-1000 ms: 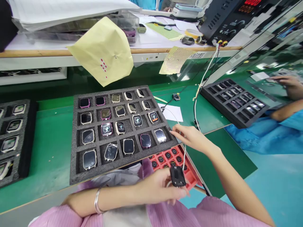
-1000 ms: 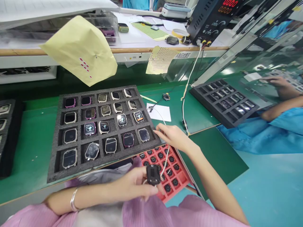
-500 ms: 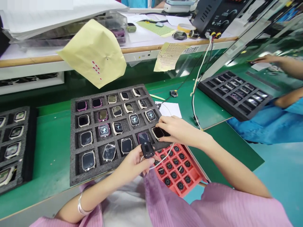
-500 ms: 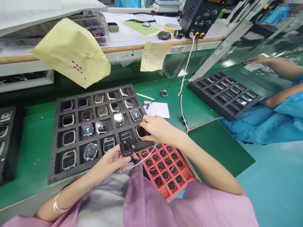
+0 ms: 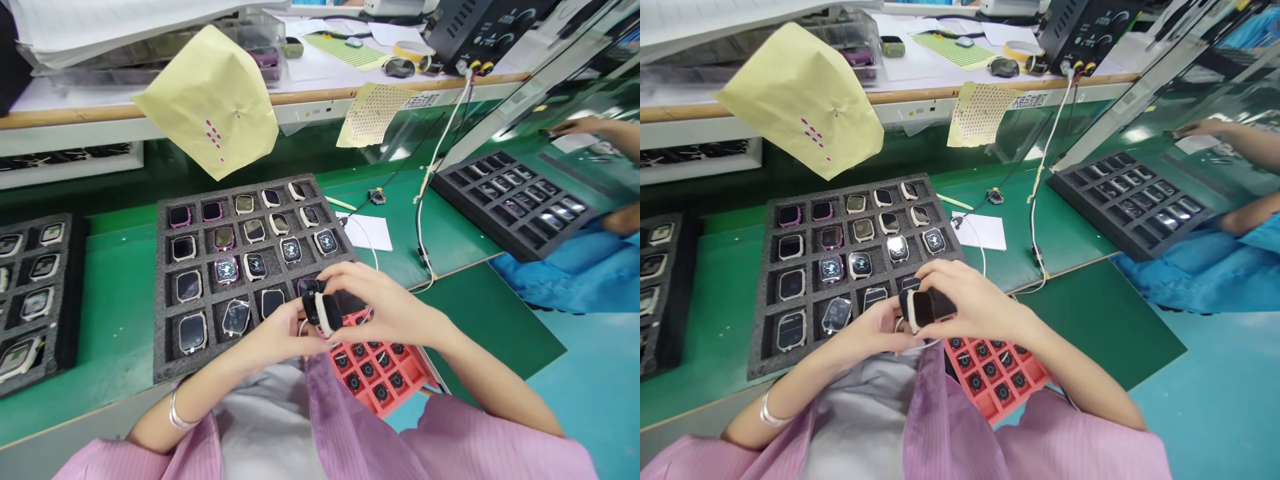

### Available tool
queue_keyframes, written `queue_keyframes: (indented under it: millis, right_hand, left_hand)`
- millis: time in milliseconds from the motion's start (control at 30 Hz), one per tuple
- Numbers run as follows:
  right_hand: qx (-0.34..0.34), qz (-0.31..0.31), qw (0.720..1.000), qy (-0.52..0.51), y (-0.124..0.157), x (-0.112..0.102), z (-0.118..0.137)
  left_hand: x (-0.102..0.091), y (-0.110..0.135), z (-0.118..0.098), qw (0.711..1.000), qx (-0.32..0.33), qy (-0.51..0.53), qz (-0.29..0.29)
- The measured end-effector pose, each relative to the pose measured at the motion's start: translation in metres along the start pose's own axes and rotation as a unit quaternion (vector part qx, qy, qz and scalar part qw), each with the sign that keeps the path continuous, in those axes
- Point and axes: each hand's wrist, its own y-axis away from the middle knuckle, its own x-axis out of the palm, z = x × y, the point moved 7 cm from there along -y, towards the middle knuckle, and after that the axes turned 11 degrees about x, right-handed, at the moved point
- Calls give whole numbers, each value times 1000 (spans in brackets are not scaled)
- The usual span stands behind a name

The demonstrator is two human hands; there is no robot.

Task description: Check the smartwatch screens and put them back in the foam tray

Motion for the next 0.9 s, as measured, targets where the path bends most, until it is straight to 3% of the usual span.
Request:
queue_keyframes:
  millis: [200,367,533,900]
  right_hand:
    - [-17,-3,994,110,1,21,18]
    - [-15,-8,983,181,-1,22,23]
    - [-38,-6,993,109,-2,29,20]
    - [-55,-32,998,25,5,34,18]
  left_hand:
    - [1,2,0,1000,19,-14,13]
    - [0,2,-3,997,27,-60,-38]
    - [-1,7,-2,995,36,-57,-78]
    - [5,10,-4,998,5,7,-62]
